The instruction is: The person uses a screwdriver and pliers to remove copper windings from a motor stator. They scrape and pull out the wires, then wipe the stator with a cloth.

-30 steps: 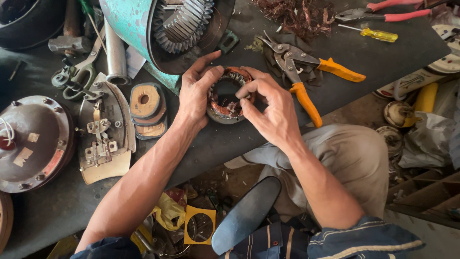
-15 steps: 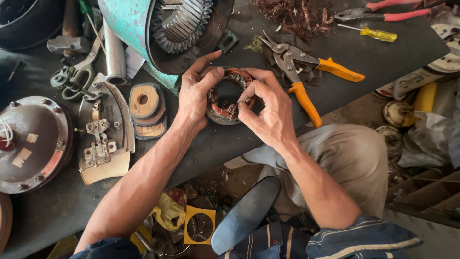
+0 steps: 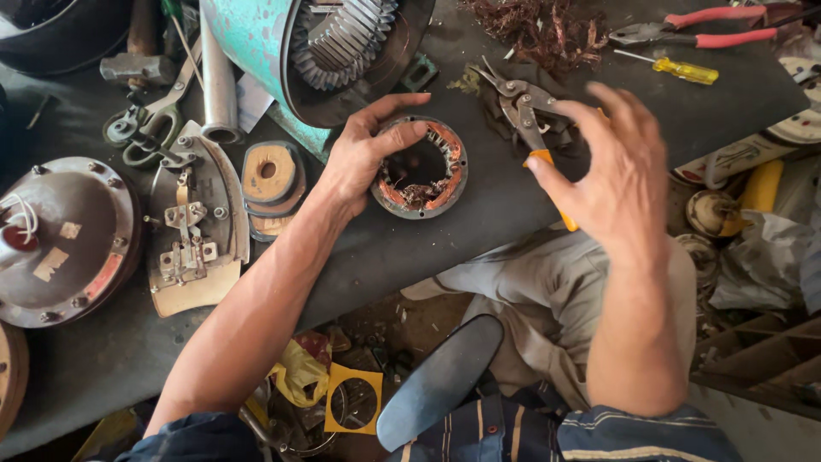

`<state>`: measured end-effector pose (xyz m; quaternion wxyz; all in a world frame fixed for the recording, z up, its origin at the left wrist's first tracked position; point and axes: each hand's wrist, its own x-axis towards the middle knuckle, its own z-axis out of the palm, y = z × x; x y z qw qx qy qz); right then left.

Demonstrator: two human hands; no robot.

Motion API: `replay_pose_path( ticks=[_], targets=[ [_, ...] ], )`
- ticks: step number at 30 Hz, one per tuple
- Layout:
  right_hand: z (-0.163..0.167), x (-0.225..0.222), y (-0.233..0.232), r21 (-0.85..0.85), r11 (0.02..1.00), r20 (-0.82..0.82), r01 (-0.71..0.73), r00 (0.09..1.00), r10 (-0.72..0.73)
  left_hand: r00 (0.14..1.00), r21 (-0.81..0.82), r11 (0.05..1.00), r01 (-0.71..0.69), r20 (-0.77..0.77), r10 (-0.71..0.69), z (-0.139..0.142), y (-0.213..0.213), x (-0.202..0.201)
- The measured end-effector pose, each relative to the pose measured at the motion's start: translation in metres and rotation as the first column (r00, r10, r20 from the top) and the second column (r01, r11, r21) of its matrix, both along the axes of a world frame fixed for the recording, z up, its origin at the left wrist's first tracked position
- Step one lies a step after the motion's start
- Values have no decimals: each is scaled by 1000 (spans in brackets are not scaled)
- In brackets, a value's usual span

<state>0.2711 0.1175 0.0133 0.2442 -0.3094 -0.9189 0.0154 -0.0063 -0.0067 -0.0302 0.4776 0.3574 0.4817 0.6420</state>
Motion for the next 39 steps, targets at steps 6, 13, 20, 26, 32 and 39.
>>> replay_pose_path(
  ticks=[6,13,20,26,32,39],
  targets=[
    [-10,9,18,7,990,238,144,961,-142,1000,22,1000,-18,17,17,-3,2,0],
    [-1,13,2,-163,965,127,204,975,-184,996,-51,997,-61,62,64,-5,6,-2],
    [-14,72,-38,-765,323,-555,-557,825,108,997,41,997,-66,-33,68,-5,5,3],
    [-88,131,-103,-917,-109,-394,-383,913,105,986,79,997,-14,-167,27,6,-6,6],
    [-131,136,-133,-975,-22,-224,-222,969,106,905,213,976,57,-423,40,17,-14,12],
    [-85,91,-137,-936,-128,-344,-328,930,128,838,248,966,69,-540,79,23,-17,16]
  ],
)
